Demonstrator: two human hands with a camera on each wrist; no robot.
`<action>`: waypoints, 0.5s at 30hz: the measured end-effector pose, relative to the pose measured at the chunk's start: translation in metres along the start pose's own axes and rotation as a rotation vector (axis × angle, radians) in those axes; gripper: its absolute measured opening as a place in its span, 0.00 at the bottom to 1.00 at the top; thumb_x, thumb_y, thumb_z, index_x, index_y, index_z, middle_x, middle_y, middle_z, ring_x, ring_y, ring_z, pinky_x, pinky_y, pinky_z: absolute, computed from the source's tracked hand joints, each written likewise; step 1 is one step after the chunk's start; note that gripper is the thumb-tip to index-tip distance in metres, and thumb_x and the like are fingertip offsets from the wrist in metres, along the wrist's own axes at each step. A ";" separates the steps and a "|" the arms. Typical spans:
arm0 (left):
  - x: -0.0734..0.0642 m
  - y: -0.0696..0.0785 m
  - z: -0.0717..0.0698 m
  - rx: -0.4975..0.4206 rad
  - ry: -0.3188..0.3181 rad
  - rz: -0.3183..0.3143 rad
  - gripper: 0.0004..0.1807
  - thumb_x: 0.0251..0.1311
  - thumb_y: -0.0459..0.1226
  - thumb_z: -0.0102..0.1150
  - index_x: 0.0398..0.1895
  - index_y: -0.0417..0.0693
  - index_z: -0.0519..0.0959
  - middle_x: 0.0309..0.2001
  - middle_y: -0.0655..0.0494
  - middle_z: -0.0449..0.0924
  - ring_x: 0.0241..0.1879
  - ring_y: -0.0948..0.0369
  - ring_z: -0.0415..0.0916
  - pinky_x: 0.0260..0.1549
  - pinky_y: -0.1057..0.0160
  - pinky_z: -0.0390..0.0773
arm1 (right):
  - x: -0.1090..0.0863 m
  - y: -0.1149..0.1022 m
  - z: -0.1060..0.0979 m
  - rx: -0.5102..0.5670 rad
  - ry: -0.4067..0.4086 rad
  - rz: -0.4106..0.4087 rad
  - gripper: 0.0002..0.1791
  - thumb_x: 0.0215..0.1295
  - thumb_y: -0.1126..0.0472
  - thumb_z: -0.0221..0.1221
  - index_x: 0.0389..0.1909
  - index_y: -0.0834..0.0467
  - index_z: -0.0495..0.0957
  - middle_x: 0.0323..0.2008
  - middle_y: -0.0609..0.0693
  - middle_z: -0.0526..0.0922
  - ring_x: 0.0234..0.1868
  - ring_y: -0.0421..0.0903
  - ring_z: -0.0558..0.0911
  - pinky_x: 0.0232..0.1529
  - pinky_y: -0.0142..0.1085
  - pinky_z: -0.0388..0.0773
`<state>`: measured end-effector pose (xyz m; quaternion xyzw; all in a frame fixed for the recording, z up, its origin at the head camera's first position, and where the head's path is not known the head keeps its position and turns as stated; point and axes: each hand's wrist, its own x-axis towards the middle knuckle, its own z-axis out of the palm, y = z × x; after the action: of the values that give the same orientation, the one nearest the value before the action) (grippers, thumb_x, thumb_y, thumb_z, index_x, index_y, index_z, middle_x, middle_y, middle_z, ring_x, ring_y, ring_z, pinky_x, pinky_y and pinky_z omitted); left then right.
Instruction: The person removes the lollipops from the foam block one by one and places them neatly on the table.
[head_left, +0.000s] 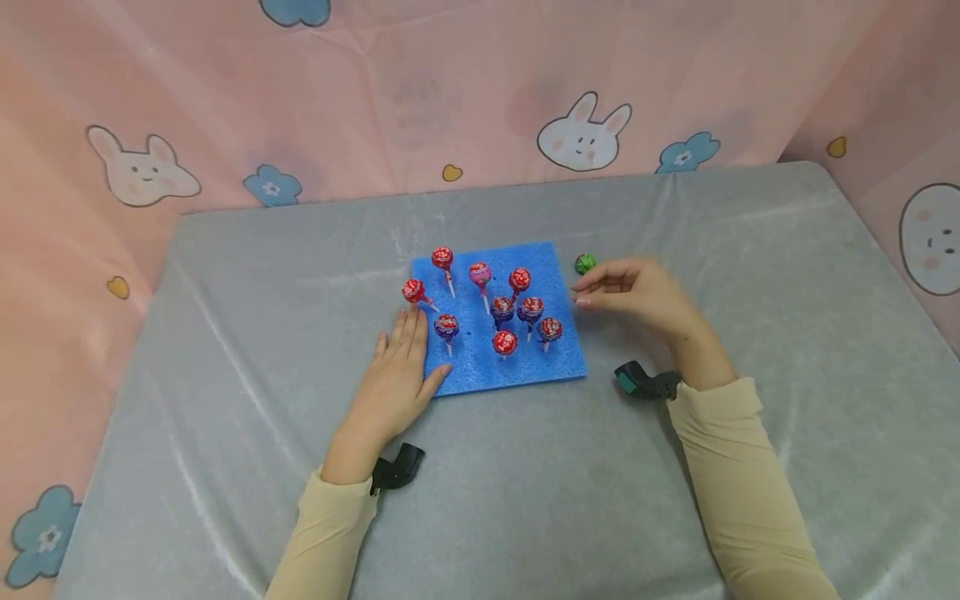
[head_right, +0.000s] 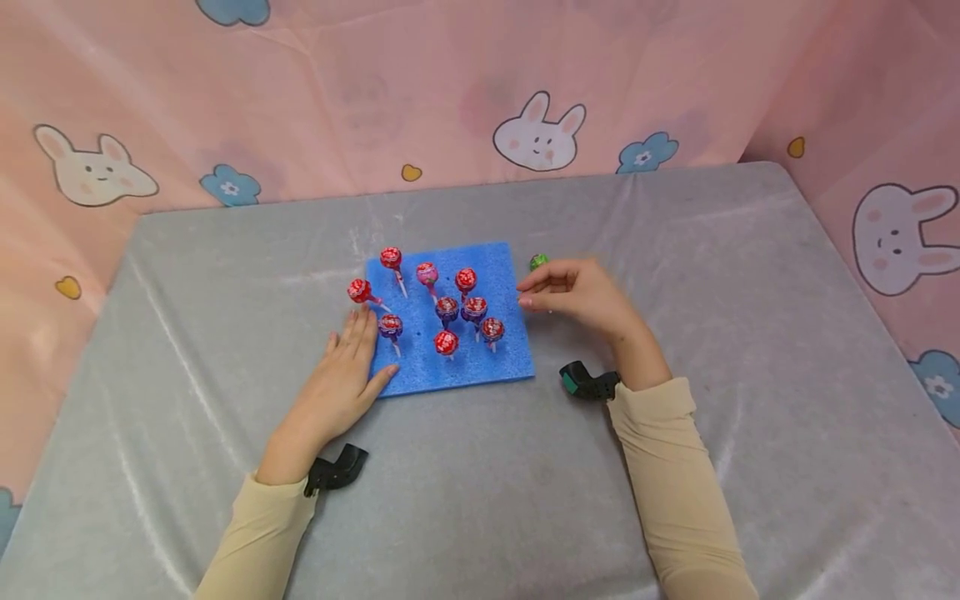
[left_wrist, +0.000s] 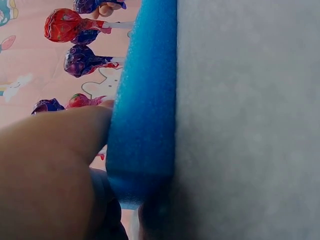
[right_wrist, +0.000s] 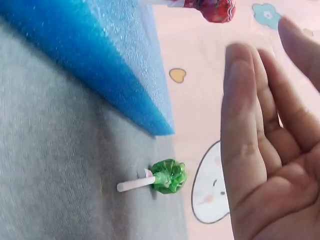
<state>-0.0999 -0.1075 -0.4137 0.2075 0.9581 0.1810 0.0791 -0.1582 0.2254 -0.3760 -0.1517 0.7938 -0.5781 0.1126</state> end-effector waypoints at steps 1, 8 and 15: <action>0.000 0.000 0.000 0.002 0.000 0.000 0.41 0.71 0.51 0.40 0.73 0.34 0.39 0.74 0.43 0.34 0.73 0.50 0.32 0.67 0.45 0.40 | 0.000 -0.001 0.001 0.008 -0.030 -0.002 0.12 0.59 0.70 0.62 0.41 0.74 0.78 0.33 0.51 0.85 0.34 0.44 0.83 0.39 0.32 0.79; -0.001 0.000 0.003 -0.003 -0.007 -0.001 0.41 0.71 0.51 0.40 0.73 0.34 0.39 0.74 0.42 0.33 0.73 0.50 0.31 0.67 0.45 0.39 | -0.002 -0.003 0.008 0.029 -0.148 0.027 0.12 0.58 0.70 0.63 0.41 0.73 0.79 0.37 0.61 0.84 0.39 0.45 0.84 0.43 0.33 0.79; 0.005 -0.001 -0.001 -0.021 0.005 0.011 0.41 0.71 0.50 0.41 0.72 0.32 0.39 0.74 0.41 0.33 0.72 0.47 0.31 0.66 0.42 0.40 | 0.002 -0.011 0.013 0.019 -0.204 0.006 0.12 0.58 0.70 0.63 0.41 0.73 0.78 0.36 0.50 0.84 0.38 0.44 0.83 0.43 0.32 0.78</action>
<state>-0.1047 -0.1065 -0.4139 0.2115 0.9552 0.1918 0.0777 -0.1541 0.2097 -0.3699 -0.2063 0.7731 -0.5670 0.1959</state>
